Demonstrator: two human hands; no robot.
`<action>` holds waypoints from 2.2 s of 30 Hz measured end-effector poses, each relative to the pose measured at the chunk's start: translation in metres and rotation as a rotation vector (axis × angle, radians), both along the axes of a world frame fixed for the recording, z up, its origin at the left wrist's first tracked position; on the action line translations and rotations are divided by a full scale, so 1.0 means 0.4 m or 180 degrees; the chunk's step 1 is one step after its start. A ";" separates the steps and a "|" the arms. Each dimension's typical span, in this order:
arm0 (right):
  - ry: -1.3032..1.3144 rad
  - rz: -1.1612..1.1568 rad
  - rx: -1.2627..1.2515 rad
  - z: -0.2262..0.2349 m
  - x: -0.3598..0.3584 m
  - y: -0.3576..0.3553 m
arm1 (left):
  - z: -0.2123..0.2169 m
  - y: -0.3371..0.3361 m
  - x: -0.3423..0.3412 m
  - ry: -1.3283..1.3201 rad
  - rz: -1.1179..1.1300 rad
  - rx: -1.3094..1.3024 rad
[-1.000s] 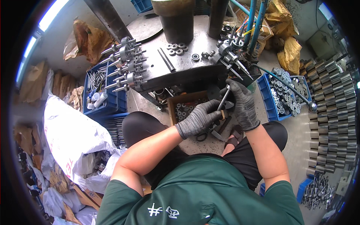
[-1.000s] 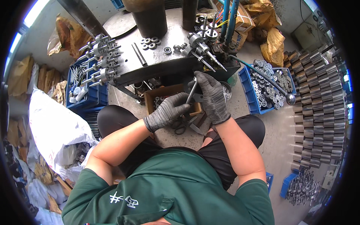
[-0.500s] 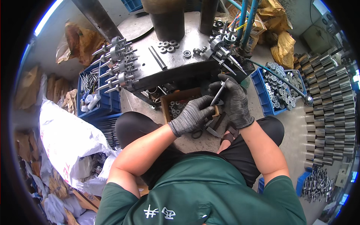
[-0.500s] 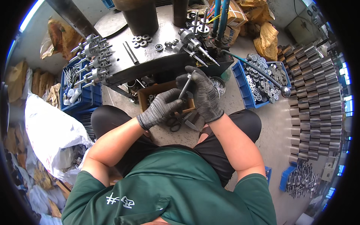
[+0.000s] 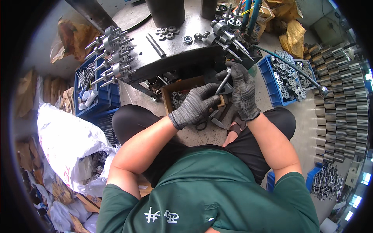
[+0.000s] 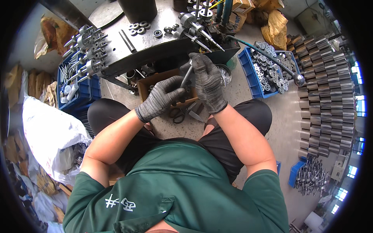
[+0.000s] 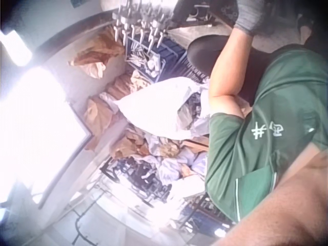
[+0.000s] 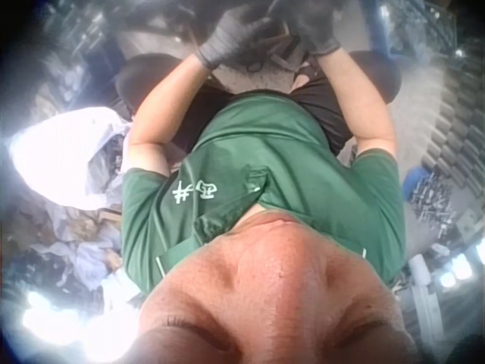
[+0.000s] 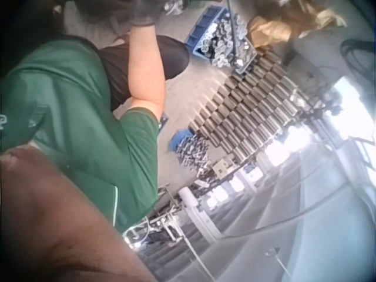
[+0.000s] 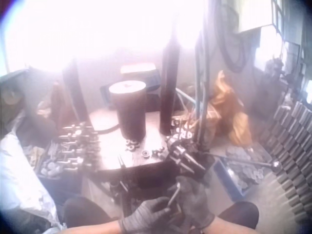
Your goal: The person is using a manual press machine to assemble or shape metal components.
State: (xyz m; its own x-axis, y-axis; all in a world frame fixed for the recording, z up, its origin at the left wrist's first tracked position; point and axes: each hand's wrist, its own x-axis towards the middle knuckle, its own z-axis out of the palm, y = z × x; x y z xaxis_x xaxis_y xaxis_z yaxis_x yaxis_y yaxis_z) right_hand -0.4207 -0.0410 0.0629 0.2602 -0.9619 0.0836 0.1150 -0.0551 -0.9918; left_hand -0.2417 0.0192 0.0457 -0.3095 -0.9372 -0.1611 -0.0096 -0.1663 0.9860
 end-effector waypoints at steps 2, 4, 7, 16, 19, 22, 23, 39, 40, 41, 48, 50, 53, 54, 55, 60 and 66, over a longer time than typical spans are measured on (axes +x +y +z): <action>-0.0340 0.0034 0.0200 0.016 0.015 0.017 | 0.003 0.004 0.003 0.0018 0.0009 0.0052; -0.0676 0.0075 0.0390 0.020 0.028 0.028 | 0.004 0.004 0.004 0.0041 0.0024 0.0094; -0.1142 0.0206 0.0451 0.014 0.035 0.032 | -0.012 0.000 0.000 -0.0319 0.0171 -0.0658; 0.0130 0.0031 -0.0074 0.018 0.023 0.022 | 0.013 0.013 -0.002 -0.0418 0.0195 -0.0465; 0.0441 -0.0068 -0.0161 0.001 0.032 0.020 | -0.013 0.015 -0.001 -0.0167 0.0243 -0.0266; -0.0628 0.0265 0.0646 -0.030 0.045 0.047 | 0.013 0.009 -0.011 0.0018 0.0525 -0.0517; -0.0532 0.0216 0.0363 -0.039 0.057 0.061 | 0.013 0.007 -0.006 0.0016 0.0563 -0.0528; 0.0508 0.0973 0.0052 0.099 -0.078 -0.027 | -0.036 -0.028 0.028 -0.1684 0.0289 -0.1273; 0.0530 0.0861 0.0035 0.120 -0.123 -0.045 | -0.028 -0.024 0.024 -0.1863 0.0102 -0.1332; 0.1713 0.1285 -0.0944 0.143 -0.172 -0.065 | -0.017 -0.017 0.025 -0.2062 -0.0056 -0.1383; 0.4612 0.0609 -0.0604 -0.004 -0.685 -0.173 | -0.019 0.002 -0.003 -0.2959 -0.1196 -0.1519; 0.4441 -0.0180 -0.0488 -0.139 -0.908 -0.137 | -0.057 -0.012 -0.027 -0.3003 -0.1483 -0.1480; 0.3903 -0.0439 0.1048 -0.216 -0.969 -0.096 | -0.092 0.001 0.003 -0.3240 -0.1767 -0.1218; 0.4039 -0.0555 0.1421 -0.234 -0.978 -0.081 | -0.107 0.006 0.014 -0.3314 -0.1808 -0.1149; 0.4164 -0.0664 0.1803 -0.250 -0.990 -0.071 | -0.120 0.012 0.024 -0.3390 -0.1849 -0.1080; 0.4994 -0.0826 0.1581 -0.342 -1.147 -0.082 | -0.179 0.001 0.004 -0.3452 -0.2028 -0.0924; 0.4947 -0.1526 0.1317 -0.373 -1.179 -0.233 | -0.232 -0.021 0.016 -0.3581 -0.2153 -0.0435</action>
State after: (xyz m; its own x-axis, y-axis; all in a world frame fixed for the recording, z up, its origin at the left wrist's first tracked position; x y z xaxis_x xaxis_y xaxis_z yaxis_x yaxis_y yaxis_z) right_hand -0.8923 -0.1340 -0.0863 -0.4564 -0.8633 -0.2154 -0.8700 0.4838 -0.0956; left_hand -0.2354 0.0109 -0.0471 -0.4801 -0.6806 -0.5535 -0.8710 0.2946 0.3932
